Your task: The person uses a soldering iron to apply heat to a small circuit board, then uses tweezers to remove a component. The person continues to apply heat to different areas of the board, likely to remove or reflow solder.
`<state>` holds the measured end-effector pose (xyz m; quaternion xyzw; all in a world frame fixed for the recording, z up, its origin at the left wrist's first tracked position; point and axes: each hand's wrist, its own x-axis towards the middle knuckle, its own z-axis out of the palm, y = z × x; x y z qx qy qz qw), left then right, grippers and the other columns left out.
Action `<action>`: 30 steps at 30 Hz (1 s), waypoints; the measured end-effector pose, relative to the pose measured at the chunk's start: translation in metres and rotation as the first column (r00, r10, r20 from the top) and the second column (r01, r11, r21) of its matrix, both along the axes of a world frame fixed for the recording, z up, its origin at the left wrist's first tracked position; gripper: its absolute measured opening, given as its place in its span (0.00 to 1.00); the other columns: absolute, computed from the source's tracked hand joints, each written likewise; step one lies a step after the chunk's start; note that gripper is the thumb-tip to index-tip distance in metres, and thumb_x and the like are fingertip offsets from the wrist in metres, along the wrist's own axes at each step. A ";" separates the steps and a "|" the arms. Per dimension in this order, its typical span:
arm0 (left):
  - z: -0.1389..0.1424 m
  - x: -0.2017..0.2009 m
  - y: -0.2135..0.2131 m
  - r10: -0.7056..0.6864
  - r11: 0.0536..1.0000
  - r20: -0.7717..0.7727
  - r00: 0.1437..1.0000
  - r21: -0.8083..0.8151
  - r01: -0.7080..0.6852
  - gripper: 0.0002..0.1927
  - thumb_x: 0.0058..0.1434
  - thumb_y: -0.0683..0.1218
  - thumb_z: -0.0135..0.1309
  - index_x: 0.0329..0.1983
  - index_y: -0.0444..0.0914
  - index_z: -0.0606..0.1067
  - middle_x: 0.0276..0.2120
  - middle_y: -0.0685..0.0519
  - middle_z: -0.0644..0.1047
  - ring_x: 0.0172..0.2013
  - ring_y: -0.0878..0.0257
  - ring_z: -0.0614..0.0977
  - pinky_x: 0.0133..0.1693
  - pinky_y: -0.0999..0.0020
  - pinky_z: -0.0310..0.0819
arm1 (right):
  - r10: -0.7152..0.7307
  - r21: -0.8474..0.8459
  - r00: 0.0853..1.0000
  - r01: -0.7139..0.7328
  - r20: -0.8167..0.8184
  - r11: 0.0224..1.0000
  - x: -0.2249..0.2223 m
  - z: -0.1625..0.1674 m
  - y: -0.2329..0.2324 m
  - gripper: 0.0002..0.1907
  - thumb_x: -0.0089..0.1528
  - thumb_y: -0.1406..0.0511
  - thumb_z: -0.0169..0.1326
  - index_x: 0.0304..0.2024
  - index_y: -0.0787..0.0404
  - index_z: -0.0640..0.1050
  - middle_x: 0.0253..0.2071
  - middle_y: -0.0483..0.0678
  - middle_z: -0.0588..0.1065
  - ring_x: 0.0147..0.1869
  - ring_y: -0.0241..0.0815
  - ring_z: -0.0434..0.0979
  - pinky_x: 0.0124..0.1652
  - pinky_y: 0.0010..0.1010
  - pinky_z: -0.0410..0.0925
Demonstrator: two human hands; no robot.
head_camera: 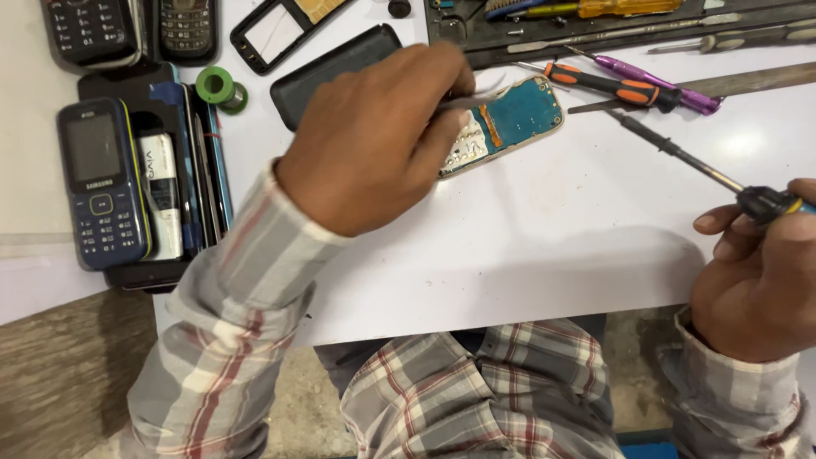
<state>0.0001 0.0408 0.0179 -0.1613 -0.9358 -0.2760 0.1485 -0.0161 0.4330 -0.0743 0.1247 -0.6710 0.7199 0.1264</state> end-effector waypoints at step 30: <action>0.006 0.009 -0.004 -0.070 0.994 -0.105 0.992 -0.094 0.060 0.12 0.67 0.50 0.64 0.46 0.40 0.77 0.40 0.53 0.73 0.41 0.56 0.80 0.37 0.58 0.71 | 0.031 -0.034 0.998 -0.029 0.054 0.999 0.008 -0.050 0.024 0.09 0.84 0.66 0.46 0.62 0.65 0.68 0.39 0.47 0.69 0.31 0.35 0.63 0.44 0.34 0.68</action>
